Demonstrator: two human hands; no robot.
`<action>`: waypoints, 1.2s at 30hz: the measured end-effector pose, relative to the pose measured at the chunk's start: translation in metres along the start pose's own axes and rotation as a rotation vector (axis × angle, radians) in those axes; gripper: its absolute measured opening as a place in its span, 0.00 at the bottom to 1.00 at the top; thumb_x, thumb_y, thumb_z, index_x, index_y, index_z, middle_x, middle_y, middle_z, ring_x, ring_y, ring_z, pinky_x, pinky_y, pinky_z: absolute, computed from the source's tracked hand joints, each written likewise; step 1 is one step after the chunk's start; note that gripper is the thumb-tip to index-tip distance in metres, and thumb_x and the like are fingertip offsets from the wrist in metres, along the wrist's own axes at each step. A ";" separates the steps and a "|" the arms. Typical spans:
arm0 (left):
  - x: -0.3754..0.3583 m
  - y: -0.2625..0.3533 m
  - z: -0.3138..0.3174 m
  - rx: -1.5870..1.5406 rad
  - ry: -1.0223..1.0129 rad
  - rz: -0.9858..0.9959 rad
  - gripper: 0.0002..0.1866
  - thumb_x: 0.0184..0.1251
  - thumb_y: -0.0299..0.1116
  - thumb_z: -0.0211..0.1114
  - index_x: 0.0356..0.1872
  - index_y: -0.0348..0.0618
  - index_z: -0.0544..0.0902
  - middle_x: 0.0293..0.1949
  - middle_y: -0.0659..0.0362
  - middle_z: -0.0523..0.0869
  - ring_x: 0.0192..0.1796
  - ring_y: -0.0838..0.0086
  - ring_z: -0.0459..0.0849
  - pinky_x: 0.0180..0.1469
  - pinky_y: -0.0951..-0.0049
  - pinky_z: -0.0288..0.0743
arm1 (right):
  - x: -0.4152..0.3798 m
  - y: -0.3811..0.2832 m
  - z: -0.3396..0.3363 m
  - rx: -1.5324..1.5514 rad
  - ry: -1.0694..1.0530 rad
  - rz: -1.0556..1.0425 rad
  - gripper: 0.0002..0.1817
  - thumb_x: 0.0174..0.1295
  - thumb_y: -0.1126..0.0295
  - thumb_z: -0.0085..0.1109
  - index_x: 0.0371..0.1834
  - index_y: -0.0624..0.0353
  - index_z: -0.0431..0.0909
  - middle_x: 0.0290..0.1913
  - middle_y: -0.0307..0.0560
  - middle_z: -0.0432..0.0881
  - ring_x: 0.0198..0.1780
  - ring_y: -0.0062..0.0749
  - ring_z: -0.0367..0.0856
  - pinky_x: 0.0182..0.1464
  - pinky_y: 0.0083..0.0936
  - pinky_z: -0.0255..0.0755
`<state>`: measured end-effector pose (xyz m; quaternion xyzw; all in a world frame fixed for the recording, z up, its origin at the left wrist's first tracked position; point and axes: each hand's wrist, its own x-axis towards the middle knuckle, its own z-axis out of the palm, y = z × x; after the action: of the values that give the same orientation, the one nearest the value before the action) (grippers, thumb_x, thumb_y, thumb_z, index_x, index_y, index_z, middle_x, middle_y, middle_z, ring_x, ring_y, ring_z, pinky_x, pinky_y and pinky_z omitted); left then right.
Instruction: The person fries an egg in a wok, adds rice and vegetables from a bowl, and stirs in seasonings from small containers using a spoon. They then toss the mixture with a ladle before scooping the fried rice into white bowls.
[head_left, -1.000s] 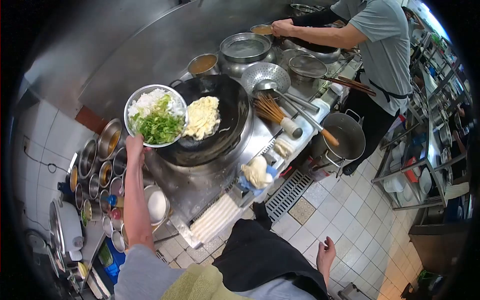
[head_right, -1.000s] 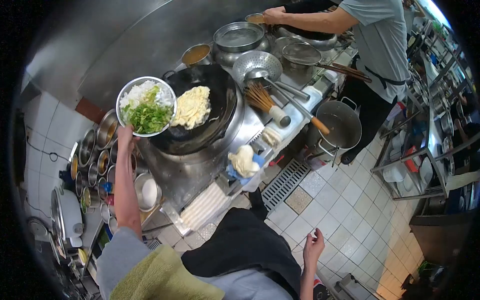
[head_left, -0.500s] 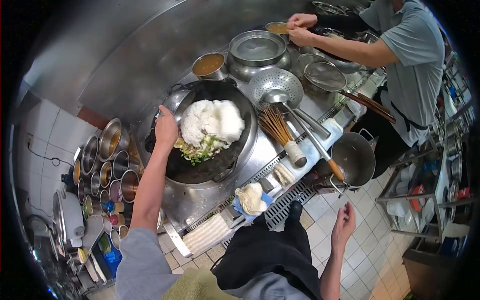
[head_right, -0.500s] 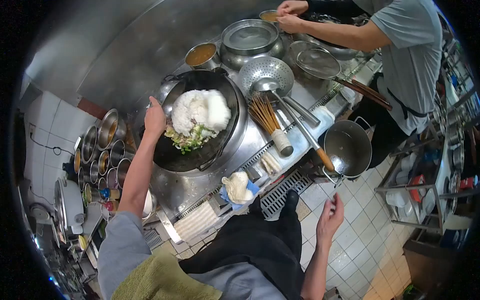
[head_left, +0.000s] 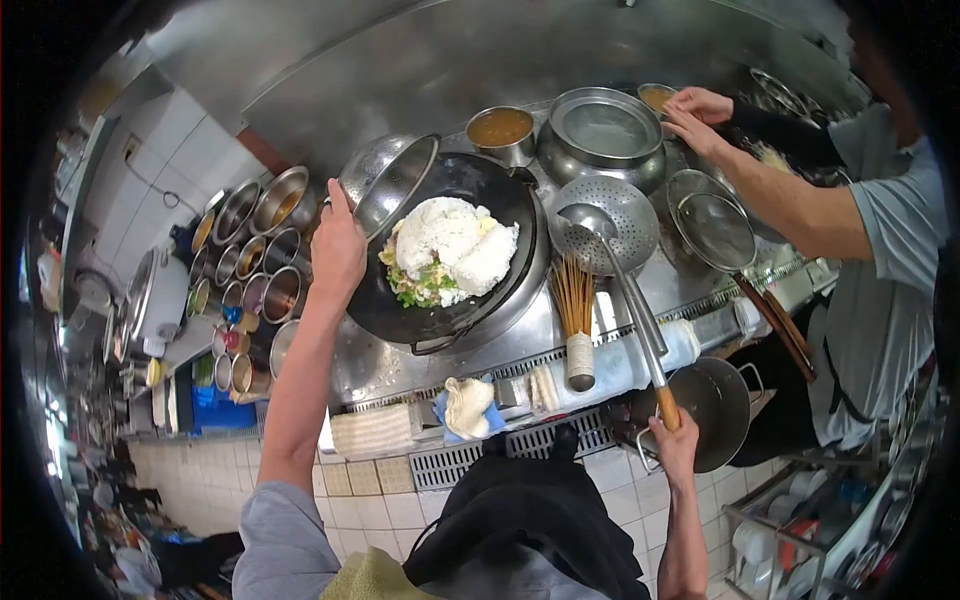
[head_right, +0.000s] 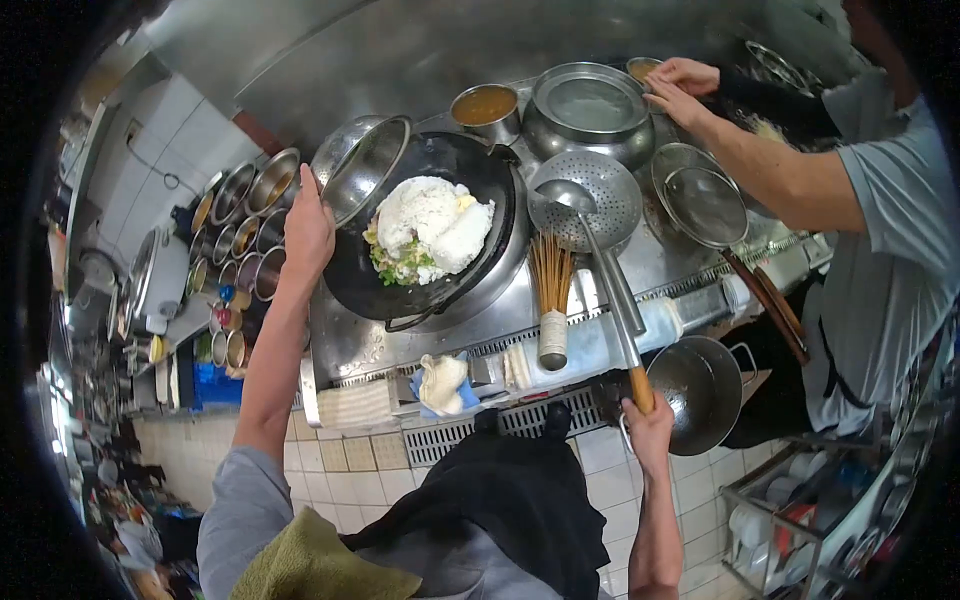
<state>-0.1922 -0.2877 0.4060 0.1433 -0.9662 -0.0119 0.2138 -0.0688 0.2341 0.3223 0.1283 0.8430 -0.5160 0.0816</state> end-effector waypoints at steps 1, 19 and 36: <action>-0.004 0.004 -0.002 -0.025 0.027 0.003 0.32 0.63 0.26 0.52 0.69 0.28 0.55 0.45 0.38 0.79 0.41 0.46 0.82 0.43 0.53 0.77 | -0.003 -0.008 -0.008 -0.036 -0.047 0.043 0.13 0.53 0.72 0.66 0.37 0.67 0.76 0.26 0.38 0.73 0.29 0.20 0.69 0.33 0.22 0.66; -0.056 0.015 0.023 0.053 0.025 -0.197 0.28 0.64 0.23 0.48 0.66 0.29 0.60 0.48 0.32 0.77 0.39 0.46 0.83 0.41 0.54 0.79 | 0.034 -0.131 0.032 -0.256 -0.696 -0.441 0.31 0.57 0.74 0.61 0.67 0.56 0.66 0.34 0.62 0.82 0.36 0.55 0.83 0.40 0.34 0.75; -0.197 -0.065 -0.045 -1.404 0.551 -1.108 0.15 0.64 0.26 0.51 0.46 0.22 0.74 0.40 0.41 0.82 0.32 0.60 0.85 0.26 0.66 0.83 | 0.108 -0.125 0.122 -0.503 -0.723 -0.757 0.26 0.67 0.70 0.52 0.70 0.57 0.64 0.24 0.46 0.76 0.24 0.23 0.74 0.29 0.22 0.70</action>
<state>0.0152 -0.2930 0.3605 0.4193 -0.4471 -0.6585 0.4366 -0.2092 0.0854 0.3442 -0.3898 0.8455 -0.3041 0.2019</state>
